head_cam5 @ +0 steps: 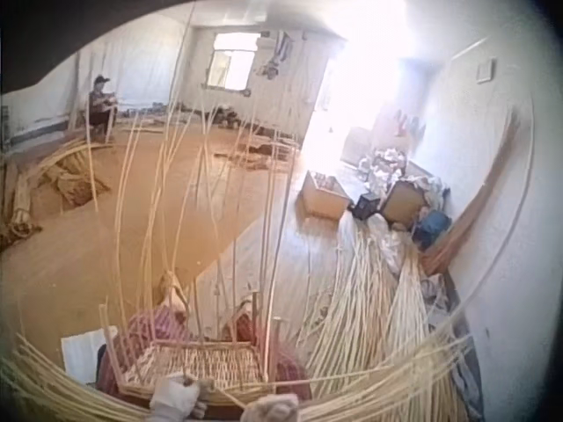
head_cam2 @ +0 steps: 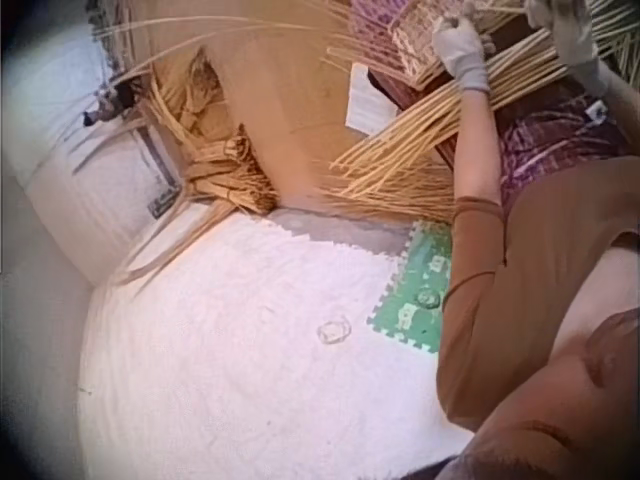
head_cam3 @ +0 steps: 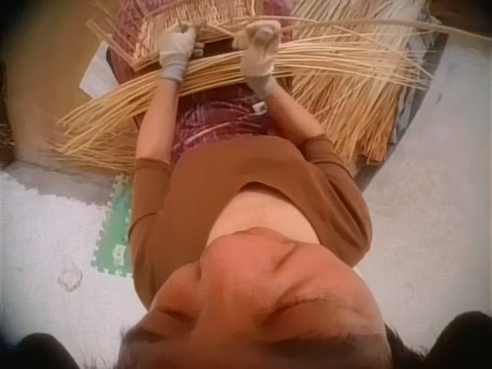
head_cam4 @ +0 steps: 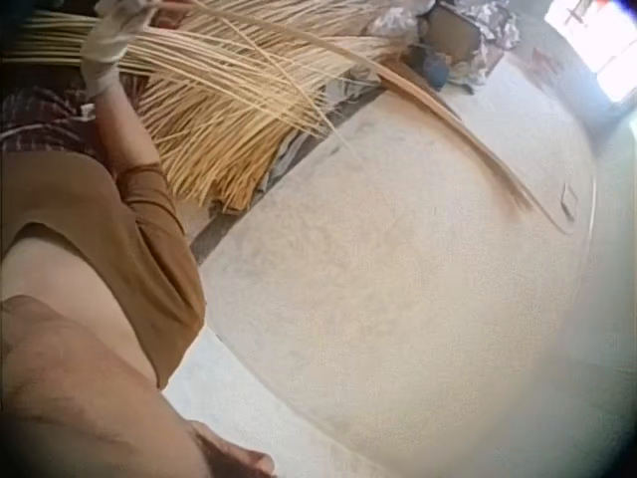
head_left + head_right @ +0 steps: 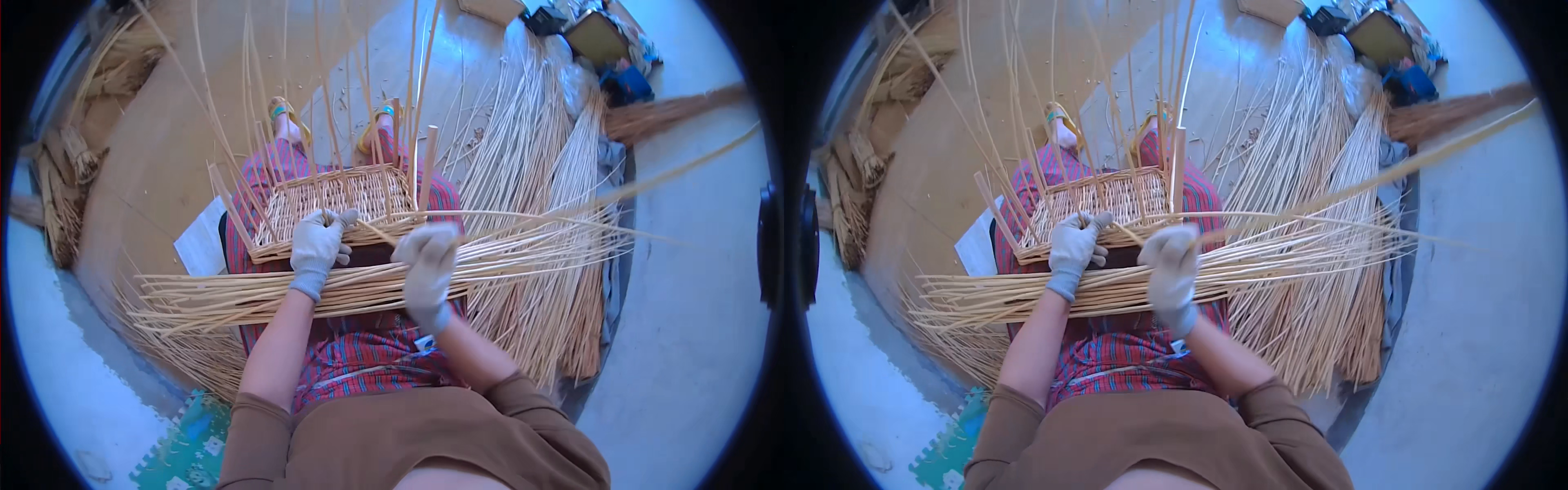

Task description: Weaving a wicker basket base and sides using long thin wooden strips.

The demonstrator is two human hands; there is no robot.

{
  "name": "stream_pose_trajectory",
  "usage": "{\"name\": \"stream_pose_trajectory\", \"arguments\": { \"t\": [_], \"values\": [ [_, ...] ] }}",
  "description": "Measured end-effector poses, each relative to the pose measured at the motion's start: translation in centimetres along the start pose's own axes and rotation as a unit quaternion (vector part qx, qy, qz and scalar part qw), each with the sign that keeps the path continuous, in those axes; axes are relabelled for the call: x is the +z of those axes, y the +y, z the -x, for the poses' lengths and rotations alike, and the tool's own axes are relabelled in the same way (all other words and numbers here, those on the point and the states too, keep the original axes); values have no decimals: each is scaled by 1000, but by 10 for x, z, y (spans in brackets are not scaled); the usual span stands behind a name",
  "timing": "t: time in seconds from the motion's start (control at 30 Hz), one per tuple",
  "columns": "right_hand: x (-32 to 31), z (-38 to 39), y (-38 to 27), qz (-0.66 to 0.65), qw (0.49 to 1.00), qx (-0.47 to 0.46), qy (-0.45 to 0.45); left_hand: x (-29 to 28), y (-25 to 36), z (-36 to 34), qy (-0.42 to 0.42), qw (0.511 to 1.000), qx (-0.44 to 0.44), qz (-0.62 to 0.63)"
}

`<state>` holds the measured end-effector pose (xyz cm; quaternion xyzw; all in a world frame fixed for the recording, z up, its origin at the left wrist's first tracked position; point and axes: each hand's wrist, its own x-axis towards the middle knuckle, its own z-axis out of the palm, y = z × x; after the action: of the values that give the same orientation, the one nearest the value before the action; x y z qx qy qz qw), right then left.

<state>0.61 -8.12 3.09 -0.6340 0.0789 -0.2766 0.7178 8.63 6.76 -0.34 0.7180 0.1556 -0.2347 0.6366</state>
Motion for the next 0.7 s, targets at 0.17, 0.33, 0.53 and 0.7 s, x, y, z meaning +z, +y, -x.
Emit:
{"name": "stream_pose_trajectory", "arguments": {
  "t": [0.17,0.33,0.53,0.7],
  "values": [
    [-82,-80,2,-149,956,201,154,0,-1,7,110,965,229,67],
    [-114,-84,-13,-34,973,204,103,59,25,-12,-197,980,6,11],
    [-9,-176,-22,373,879,-240,-178,78,4,-12,-108,989,32,-91],
    [-72,-262,24,478,836,55,-262,96,16,-17,-125,989,34,-76]
  ]
}}
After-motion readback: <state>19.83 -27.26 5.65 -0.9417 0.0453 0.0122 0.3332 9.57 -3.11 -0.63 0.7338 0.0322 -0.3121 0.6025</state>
